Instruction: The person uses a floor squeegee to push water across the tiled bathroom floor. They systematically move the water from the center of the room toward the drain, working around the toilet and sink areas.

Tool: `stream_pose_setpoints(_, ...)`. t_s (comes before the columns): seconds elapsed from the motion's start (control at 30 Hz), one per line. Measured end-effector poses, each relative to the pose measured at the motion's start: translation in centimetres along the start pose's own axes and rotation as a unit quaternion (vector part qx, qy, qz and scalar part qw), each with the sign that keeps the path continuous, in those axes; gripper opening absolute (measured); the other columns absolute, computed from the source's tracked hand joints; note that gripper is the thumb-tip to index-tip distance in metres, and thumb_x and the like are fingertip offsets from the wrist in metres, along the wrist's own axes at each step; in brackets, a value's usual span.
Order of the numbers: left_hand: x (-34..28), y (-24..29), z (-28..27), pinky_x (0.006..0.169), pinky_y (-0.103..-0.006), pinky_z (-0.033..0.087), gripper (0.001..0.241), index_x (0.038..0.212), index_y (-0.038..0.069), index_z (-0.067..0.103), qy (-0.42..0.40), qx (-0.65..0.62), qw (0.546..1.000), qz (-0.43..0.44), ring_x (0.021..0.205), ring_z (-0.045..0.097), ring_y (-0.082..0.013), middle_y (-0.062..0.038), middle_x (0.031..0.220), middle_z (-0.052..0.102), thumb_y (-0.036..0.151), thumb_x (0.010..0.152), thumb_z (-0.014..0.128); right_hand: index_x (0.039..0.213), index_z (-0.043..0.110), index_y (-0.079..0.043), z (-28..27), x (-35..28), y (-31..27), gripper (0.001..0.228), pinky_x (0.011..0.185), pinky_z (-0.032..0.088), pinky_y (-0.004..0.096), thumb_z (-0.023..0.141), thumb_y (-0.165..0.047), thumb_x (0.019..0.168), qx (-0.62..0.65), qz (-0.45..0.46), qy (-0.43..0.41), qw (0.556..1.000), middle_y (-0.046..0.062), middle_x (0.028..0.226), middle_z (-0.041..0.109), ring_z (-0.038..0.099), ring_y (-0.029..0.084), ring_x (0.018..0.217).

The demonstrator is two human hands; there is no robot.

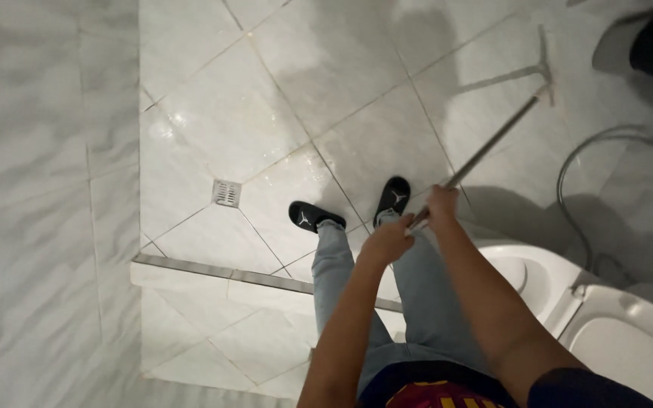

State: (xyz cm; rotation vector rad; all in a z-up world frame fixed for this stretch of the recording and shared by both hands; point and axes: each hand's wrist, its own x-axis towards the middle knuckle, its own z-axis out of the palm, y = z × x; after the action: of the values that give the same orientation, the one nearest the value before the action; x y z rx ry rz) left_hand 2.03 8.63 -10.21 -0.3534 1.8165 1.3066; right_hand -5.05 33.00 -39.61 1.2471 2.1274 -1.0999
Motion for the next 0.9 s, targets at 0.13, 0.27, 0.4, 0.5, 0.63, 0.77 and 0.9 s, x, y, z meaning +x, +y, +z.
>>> stream_pose_setpoints(0.13,-6.5,4.1,-5.3,0.098,-0.0578,0.052,0.060,0.154,0.024,0.046,0.009,-0.039,0.997,-0.060,0.121,0.063,-0.0467,-0.022,0.133,0.066,0.019,0.095,0.057,0.137,0.042,0.003,4.4,-1.2,7.8,0.046,0.048,0.047,0.048,0.056,-0.021,0.100,-0.008,0.085,-0.188,0.978,0.021,0.101,0.057,0.067,0.036,0.067)
stream_pose_setpoints(0.27,-13.3,-8.5,-5.5,0.108,-0.0574,0.047,0.069,0.159,0.018,0.040,0.009,-0.093,0.980,-0.175,0.133,0.054,-0.0471,-0.026,0.145,0.057,0.019,0.094,0.061,0.129,0.050,0.003,12.8,-15.4,13.1,0.046,0.064,0.053,0.047,0.057,-0.028,0.096,-0.129,0.196,-0.261,0.936,0.022,0.100,0.064,0.071,0.042,0.086)
stream_pose_setpoints(0.4,-23.4,-8.4,-8.8,0.108,-0.0604,0.046,0.067,0.156,0.019,0.044,0.022,-0.062,0.975,-0.214,0.130,0.055,-0.0501,-0.023,0.144,0.060,0.016,0.091,0.063,0.123,0.050,-0.008,10.4,-35.3,4.4,0.039,0.045,0.049,0.040,0.064,-0.034,0.096,-0.096,0.219,-0.324,0.915,0.010,0.086,0.060,0.060,0.019,0.059)
stream_pose_setpoints(0.5,-25.2,-4.8,-9.3,0.093,-0.0490,0.057,0.067,0.154,0.040,0.049,0.024,-0.060,0.957,-0.283,0.111,0.072,-0.0378,-0.018,0.123,0.074,0.026,0.090,0.067,0.154,0.013,-0.008,9.3,-38.4,3.7,0.080,0.055,0.063,0.049,0.061,-0.035,0.095,-0.086,0.181,-0.357,0.912,0.027,0.134,0.050,0.070,0.029,0.085)
stream_pose_setpoints(0.63,-19.1,-0.2,-7.3,0.113,-0.0604,0.039,0.067,0.155,0.014,0.044,-0.008,-0.119,0.983,-0.140,0.137,0.047,-0.0498,-0.029,0.147,0.054,0.016,0.091,0.063,0.161,0.015,-0.009,5.9,-23.2,7.6,0.074,0.069,0.057,0.032,0.055,-0.027,0.101,-0.169,0.195,-0.316,0.913,0.018,0.134,0.048,0.056,0.018,0.090)
stream_pose_setpoints(0.77,-9.6,1.3,-1.2,0.110,-0.0609,0.041,0.065,0.156,0.012,0.044,-0.035,-0.152,0.988,-0.014,0.134,0.050,-0.0510,-0.028,0.144,0.056,0.019,0.094,0.060,0.093,0.070,-0.014,-0.6,-2.8,13.2,0.022,0.082,0.044,0.040,0.056,-0.029,0.100,-0.709,-0.313,-0.087,0.626,0.005,0.087,0.067,0.059,0.018,0.077)
stream_pose_setpoints(0.9,-2.9,0.1,4.7,0.102,-0.0639,0.046,0.054,0.153,0.019,0.043,-0.103,-0.036,0.994,0.016,0.119,0.060,-0.0548,-0.032,0.130,0.063,0.028,0.101,0.051,0.135,0.033,-0.002,-8.8,-6.2,0.8,0.038,0.068,0.042,0.045,0.051,-0.013,0.104,-0.128,0.023,-0.019,0.991,0.014,0.111,0.044,0.044,0.021,0.083)
